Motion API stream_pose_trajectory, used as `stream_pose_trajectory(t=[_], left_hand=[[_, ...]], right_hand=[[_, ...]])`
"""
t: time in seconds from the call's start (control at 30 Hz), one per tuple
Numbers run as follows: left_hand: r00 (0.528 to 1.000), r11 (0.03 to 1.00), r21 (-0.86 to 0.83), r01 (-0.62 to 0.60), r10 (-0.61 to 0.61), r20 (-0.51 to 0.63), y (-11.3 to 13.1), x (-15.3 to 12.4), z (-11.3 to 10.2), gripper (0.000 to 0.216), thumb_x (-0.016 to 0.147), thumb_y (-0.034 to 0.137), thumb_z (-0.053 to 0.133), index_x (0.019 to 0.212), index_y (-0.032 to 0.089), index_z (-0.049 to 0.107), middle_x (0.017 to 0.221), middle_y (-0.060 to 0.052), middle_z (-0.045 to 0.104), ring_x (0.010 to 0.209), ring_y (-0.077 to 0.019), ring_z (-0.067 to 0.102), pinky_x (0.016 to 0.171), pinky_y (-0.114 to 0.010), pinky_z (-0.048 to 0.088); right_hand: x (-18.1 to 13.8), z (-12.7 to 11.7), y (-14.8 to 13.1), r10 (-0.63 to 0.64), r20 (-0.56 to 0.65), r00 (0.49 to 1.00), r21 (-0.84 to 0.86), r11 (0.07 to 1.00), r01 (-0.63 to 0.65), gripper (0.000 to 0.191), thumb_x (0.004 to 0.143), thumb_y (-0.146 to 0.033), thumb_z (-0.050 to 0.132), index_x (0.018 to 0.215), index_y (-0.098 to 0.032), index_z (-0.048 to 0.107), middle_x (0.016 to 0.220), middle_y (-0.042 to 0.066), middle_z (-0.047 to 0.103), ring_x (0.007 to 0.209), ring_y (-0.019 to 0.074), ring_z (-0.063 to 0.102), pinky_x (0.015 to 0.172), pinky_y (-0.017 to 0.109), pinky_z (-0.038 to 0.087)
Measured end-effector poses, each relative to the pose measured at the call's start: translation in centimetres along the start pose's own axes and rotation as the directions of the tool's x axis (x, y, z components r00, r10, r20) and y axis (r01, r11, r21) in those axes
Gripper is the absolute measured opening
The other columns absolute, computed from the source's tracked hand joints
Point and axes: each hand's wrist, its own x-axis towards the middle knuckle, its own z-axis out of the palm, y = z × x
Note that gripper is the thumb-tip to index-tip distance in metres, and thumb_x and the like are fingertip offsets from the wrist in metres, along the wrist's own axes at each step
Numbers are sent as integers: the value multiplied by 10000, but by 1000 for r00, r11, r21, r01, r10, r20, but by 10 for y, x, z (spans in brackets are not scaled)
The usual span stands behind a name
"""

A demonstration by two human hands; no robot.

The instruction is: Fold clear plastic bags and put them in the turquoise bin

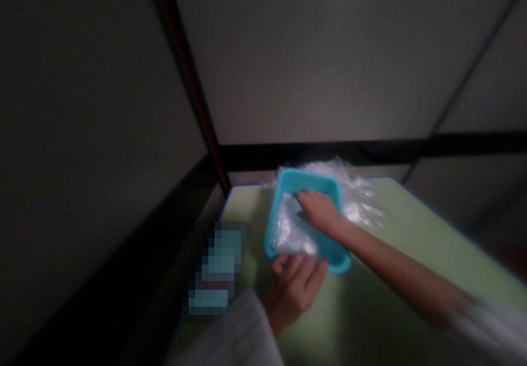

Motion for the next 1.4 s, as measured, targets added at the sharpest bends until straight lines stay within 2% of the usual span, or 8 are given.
stream_pose_trajectory(t=[0.33,0.63,0.83,1.0,1.17,1.4], left_hand=[[1000,1000,-8,5,-5,-13,0,3,0,265,969,152,380,975,170,645,805,5,663,803,-121,571,754,-317,289],[1000,1000,-29,1,-2,-8,0,3,-1,262,970,152,379,990,168,640,813,6,664,805,-121,570,751,-317,284],[1000,1000,-21,8,-8,2,2,4,-3,252,965,153,388,984,175,639,802,4,661,796,-118,566,753,-313,282],[1000,999,-30,11,-12,-9,3,6,-4,238,961,150,399,980,179,635,795,8,654,791,-116,566,738,-308,284],[1000,998,-54,24,-24,-4,3,7,-3,244,966,149,389,974,172,632,787,8,650,778,-113,564,737,-309,282],[1000,998,-58,29,-29,-2,3,7,-3,259,972,150,368,979,177,625,779,8,642,774,-118,564,723,-309,281]], right_hand=[[-2,-9,-6,38,5,999,-141,989,-36,397,853,-286,595,1222,-161,519,1160,175,600,943,282,635,722,347,492],[-1,-11,-6,9,-34,999,-235,972,-17,281,818,-286,646,1048,-126,640,1314,212,471,1004,303,577,744,366,466],[7,-12,-2,-118,-39,992,-285,953,102,258,785,-300,683,954,-106,685,1257,204,507,1109,331,468,829,400,399],[18,-8,4,-248,16,969,-282,928,242,230,792,-295,678,936,-115,685,1129,174,591,1090,289,481,840,360,346],[17,-4,11,-257,74,964,-243,932,267,229,840,-308,621,949,-112,668,974,149,664,939,247,575,806,341,327],[17,-4,21,-316,87,945,-187,927,327,212,858,-288,589,921,-99,660,960,167,666,1074,294,507,896,409,300]])
